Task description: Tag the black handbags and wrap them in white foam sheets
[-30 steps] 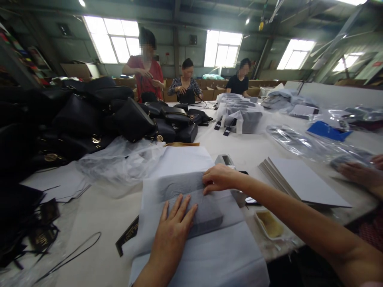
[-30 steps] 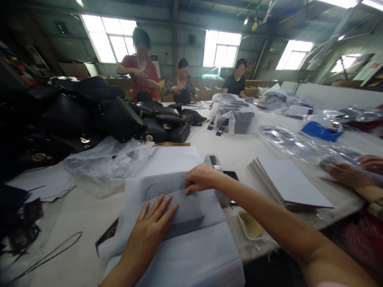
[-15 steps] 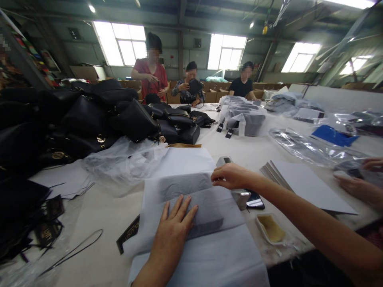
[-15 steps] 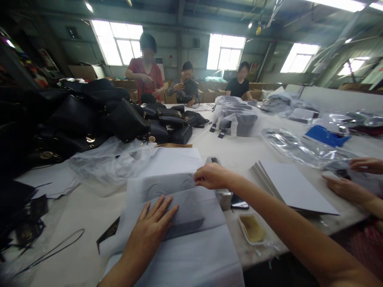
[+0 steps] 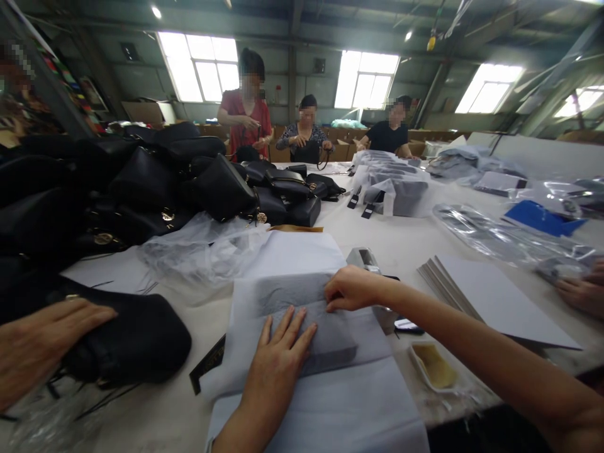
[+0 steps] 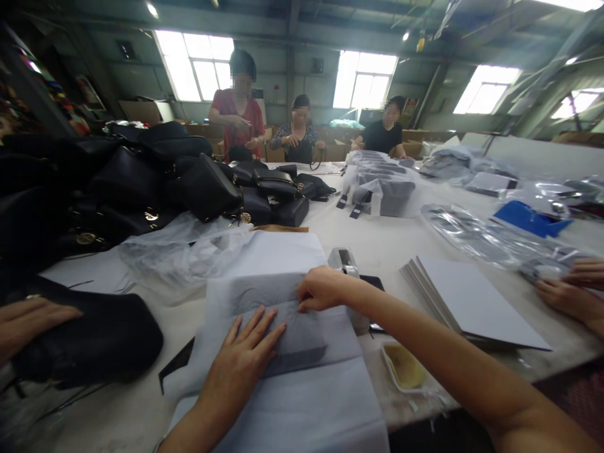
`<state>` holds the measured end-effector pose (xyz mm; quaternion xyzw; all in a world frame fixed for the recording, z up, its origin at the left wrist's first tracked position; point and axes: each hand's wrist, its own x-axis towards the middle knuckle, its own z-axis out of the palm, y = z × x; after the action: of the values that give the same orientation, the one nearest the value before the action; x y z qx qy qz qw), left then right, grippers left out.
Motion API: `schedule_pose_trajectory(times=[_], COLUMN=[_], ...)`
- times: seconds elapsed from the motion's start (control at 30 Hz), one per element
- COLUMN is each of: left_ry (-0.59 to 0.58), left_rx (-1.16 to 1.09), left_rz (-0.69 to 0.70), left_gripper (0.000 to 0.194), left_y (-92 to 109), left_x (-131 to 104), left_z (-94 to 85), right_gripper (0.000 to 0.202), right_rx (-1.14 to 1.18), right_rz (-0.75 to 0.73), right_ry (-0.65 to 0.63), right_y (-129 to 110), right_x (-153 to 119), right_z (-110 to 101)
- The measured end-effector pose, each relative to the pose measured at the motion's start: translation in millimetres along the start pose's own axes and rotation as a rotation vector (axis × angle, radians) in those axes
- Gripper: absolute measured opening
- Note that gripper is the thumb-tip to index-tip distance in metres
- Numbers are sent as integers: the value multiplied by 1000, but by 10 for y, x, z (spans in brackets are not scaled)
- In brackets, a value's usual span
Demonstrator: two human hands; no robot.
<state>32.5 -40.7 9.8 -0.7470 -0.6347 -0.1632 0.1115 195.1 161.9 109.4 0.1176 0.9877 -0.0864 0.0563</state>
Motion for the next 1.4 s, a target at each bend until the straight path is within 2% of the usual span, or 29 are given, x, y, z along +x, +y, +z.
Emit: schedule_pose_trajectory(times=[0.17, 0.3, 0.33, 0.4, 0.47, 0.53, 0.67, 0.73, 0.83, 0.9, 0.97, 1.1, 1.17, 1.27, 1.33, 1.4], left_ry=[-16, -30, -35, -48, -51, -45, -23, -9, 7, 13, 16, 11, 9, 8, 9, 10], left_rx=[-12, -21, -25, -30, -36, -46, -71, -76, -65, -51, -41, -36, -34, -32, -33, -34], left_rz=[0, -14, -19, -25, -28, -25, -19, -17, -14, -12, -11, -8, -6, -6, -4, -1], left_gripper=[40, 41, 41, 43, 43, 43, 43, 43, 43, 43, 43, 43, 42, 42, 41, 41], left_y=[3, 12, 13, 14, 14, 13, 11, 9, 6, 4, 4, 5, 5, 3, 1, -1], left_x=[8, 11, 12, 12, 11, 8, -3, -7, -10, -11, -12, -18, -21, -22, -19, -16], left_z=[-9, -23, -25, -28, -28, -25, -13, -6, 0, -1, -3, -3, -1, -1, -3, -4], right_gripper=[22, 51, 55, 47, 32, 29, 34, 37, 41, 42, 42, 36, 37, 46, 50, 51], right_rx=[-238, -327, -325, -304, -293, -260, -2, 195, 576, 826, 981, 994, 1028, 1259, 1413, 1463], right_rz=[34, 146, 208, 365, 529, 664, 846, 928, 976, 970, 956, 934, 951, 982, 1011, 1036], right_ry=[-94, -62, -30, 67, 181, 333, 633, 658, 675, 778, 931, 1156, 1174, 1087, 1011, 933], right_y=[-57, 75, 136, 264, 370, 432, 425, 379, 281, 190, 65, -263, -410, -536, -546, -500], right_x=[116, 158, 144, 49, -156, -449, -1028, -1184, -1212, -1155, -1103, -1139, -1216, -1337, -1396, -1433], right_z=[-77, -73, -58, -15, 55, 170, 526, 700, 854, 867, 823, 716, 722, 820, 909, 982])
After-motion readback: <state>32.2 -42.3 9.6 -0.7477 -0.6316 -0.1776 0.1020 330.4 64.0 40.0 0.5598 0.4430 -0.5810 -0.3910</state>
